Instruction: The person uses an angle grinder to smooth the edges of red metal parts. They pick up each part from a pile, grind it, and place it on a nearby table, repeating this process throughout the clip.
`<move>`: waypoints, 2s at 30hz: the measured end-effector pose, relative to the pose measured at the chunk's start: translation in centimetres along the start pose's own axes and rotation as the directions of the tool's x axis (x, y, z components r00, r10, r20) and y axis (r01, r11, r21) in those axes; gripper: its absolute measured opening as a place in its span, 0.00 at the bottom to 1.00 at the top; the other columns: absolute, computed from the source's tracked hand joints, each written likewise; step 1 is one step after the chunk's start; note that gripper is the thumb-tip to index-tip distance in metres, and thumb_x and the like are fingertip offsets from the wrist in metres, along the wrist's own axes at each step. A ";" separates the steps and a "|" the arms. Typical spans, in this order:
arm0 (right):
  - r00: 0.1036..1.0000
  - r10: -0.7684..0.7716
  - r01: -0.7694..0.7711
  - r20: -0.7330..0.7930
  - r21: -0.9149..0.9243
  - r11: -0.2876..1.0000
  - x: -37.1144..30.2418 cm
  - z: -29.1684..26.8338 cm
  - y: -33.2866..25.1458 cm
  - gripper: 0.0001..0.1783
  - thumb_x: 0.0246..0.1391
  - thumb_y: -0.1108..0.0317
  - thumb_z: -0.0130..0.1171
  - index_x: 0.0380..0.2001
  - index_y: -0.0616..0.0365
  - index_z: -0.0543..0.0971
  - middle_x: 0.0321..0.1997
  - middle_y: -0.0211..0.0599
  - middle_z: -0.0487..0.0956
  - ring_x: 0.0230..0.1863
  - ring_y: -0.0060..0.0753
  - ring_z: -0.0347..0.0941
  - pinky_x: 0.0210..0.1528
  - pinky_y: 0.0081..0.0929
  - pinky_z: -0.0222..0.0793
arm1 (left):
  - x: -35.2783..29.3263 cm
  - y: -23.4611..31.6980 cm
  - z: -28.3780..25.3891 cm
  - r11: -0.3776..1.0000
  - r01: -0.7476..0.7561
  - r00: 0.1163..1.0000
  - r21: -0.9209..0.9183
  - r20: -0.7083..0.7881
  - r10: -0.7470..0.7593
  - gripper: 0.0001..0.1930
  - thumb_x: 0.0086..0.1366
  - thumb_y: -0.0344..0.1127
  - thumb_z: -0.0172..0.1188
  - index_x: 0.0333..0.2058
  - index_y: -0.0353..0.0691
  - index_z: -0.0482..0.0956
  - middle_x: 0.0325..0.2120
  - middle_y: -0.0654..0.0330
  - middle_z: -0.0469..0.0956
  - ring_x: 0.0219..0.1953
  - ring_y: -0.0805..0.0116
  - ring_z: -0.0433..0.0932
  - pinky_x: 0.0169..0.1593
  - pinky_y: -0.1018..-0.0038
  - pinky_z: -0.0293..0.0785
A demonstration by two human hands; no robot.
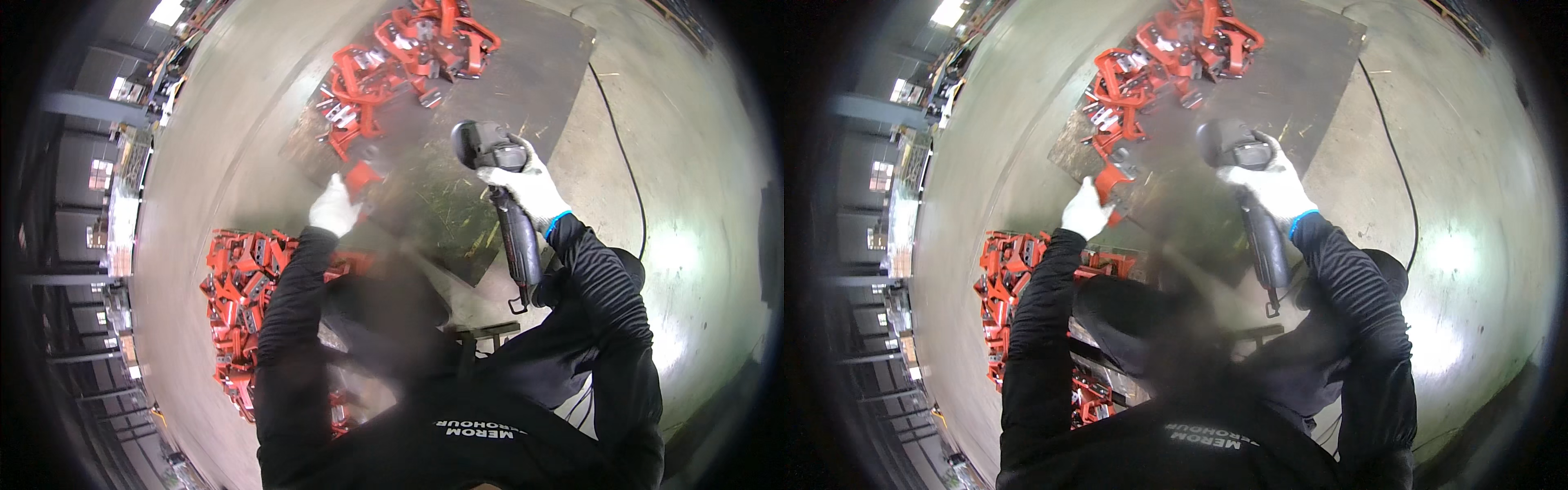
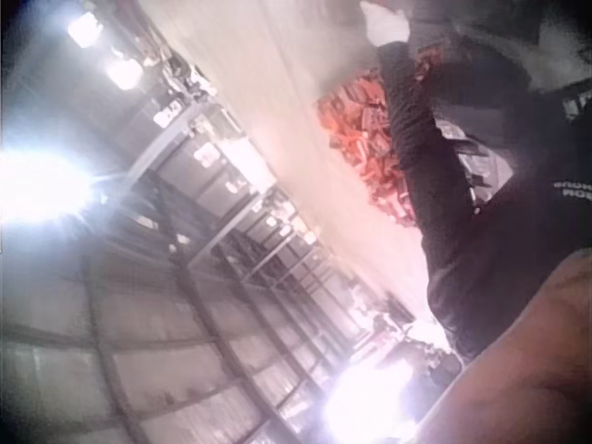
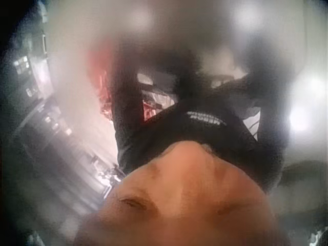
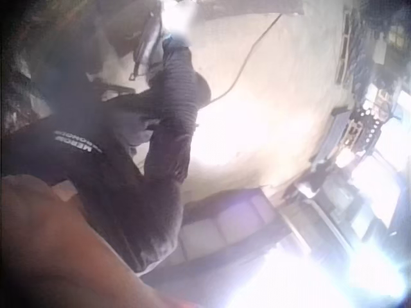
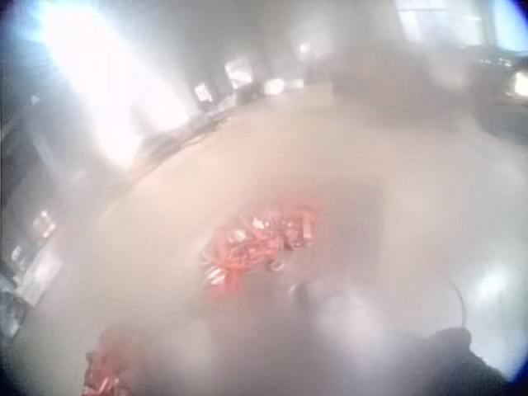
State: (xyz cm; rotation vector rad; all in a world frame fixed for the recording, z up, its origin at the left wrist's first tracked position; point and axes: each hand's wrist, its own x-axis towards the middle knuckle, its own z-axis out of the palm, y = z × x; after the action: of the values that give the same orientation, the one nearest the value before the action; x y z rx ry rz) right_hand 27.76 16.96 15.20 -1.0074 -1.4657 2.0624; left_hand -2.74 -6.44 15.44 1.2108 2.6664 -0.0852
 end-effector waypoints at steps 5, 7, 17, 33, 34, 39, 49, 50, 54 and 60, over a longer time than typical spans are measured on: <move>0.998 0.047 -0.049 0.042 0.042 0.998 1.2 -0.7 0.9 0.49 0.47 0.66 0.78 0.70 0.57 0.62 0.47 0.38 0.80 0.36 0.28 0.80 0.37 0.29 0.80 | 1.5 5.6 4.6 0.956 -0.253 0.967 -0.146 -0.033 0.251 0.46 0.60 0.44 0.70 0.67 0.22 0.56 0.60 0.31 0.71 0.63 0.38 0.72 0.64 0.59 0.71; 0.986 0.141 -0.148 0.094 0.076 0.986 0.7 -1.1 -0.2 0.46 0.48 0.65 0.77 0.68 0.56 0.64 0.44 0.36 0.80 0.35 0.28 0.80 0.36 0.29 0.79 | 0.6 7.2 6.1 0.947 -0.259 0.965 -0.189 -0.089 0.246 0.44 0.60 0.43 0.69 0.66 0.22 0.57 0.58 0.32 0.72 0.60 0.38 0.74 0.62 0.58 0.73; 0.967 0.222 -0.229 0.120 0.046 0.972 0.4 -0.9 0.6 0.30 0.54 0.63 0.72 0.59 0.56 0.74 0.44 0.34 0.82 0.39 0.25 0.79 0.42 0.25 0.77 | 0.0 9.1 7.1 0.911 -0.233 0.951 -0.342 -0.275 0.140 0.30 0.54 0.37 0.74 0.54 0.45 0.71 0.43 0.50 0.81 0.42 0.43 0.83 0.46 0.55 0.79; 0.922 0.251 -0.223 0.294 -0.126 0.967 -1.3 -1.3 1.1 0.21 0.61 0.63 0.65 0.55 0.59 0.81 0.57 0.35 0.77 0.57 0.27 0.74 0.59 0.26 0.71 | 2.6 7.6 6.4 0.910 -0.131 0.912 -0.393 -0.408 -0.044 0.25 0.58 0.39 0.70 0.51 0.39 0.72 0.44 0.46 0.80 0.44 0.41 0.82 0.46 0.55 0.78; 0.930 0.232 -0.213 0.284 -0.097 0.972 -1.4 -1.1 1.2 0.26 0.58 0.63 0.69 0.58 0.61 0.78 0.56 0.36 0.77 0.56 0.29 0.75 0.59 0.26 0.72 | 2.8 7.7 6.5 0.921 -0.134 0.896 -0.366 -0.442 -0.046 0.25 0.58 0.39 0.70 0.51 0.39 0.72 0.43 0.47 0.80 0.43 0.41 0.82 0.46 0.55 0.79; 0.993 0.103 -0.092 0.054 -0.180 0.979 -0.9 0.9 1.1 0.53 0.42 0.62 0.81 0.69 0.62 0.64 0.58 0.42 0.77 0.57 0.33 0.74 0.60 0.30 0.72 | 2.6 8.4 6.4 0.937 -0.209 0.896 -0.280 -0.438 0.069 0.27 0.56 0.37 0.70 0.52 0.41 0.70 0.45 0.48 0.78 0.42 0.42 0.82 0.43 0.55 0.79; 0.987 0.051 -0.020 0.154 -0.191 0.981 -0.8 1.7 0.9 0.52 0.43 0.64 0.81 0.68 0.62 0.64 0.58 0.43 0.77 0.58 0.32 0.74 0.61 0.31 0.72 | 2.8 8.9 6.8 0.950 -0.187 0.930 -0.248 -0.356 0.090 0.29 0.54 0.35 0.71 0.54 0.44 0.70 0.48 0.51 0.77 0.42 0.45 0.83 0.43 0.56 0.80; 0.981 0.083 -0.054 0.176 -0.168 0.984 -1.0 1.8 0.5 0.52 0.42 0.64 0.81 0.68 0.62 0.64 0.58 0.43 0.77 0.58 0.32 0.73 0.61 0.31 0.71 | 2.8 8.6 6.9 0.955 -0.173 0.932 -0.242 -0.353 0.079 0.29 0.55 0.35 0.71 0.54 0.44 0.70 0.48 0.51 0.77 0.42 0.45 0.83 0.43 0.56 0.80; 0.989 0.052 -0.004 0.139 -0.321 0.947 -0.7 1.0 2.0 0.52 0.43 0.60 0.81 0.68 0.62 0.65 0.58 0.44 0.77 0.58 0.34 0.74 0.62 0.32 0.71 | 3.0 8.5 7.1 0.951 -0.191 0.926 -0.242 -0.365 0.093 0.28 0.55 0.36 0.71 0.54 0.44 0.71 0.48 0.52 0.77 0.43 0.45 0.83 0.44 0.57 0.80; 0.989 0.034 0.019 0.141 -0.354 0.935 -1.1 1.5 0.4 0.52 0.43 0.58 0.81 0.68 0.62 0.65 0.57 0.45 0.78 0.58 0.36 0.74 0.63 0.33 0.71 | 2.8 8.8 7.3 0.954 -0.168 0.934 -0.248 -0.349 0.074 0.29 0.56 0.41 0.74 0.54 0.44 0.71 0.49 0.53 0.78 0.45 0.45 0.82 0.45 0.57 0.79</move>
State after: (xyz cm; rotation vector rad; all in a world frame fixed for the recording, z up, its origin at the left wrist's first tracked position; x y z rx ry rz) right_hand 27.38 15.11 15.44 -1.0083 -1.9647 1.9506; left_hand 3.23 0.44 8.05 1.3965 2.7450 0.5428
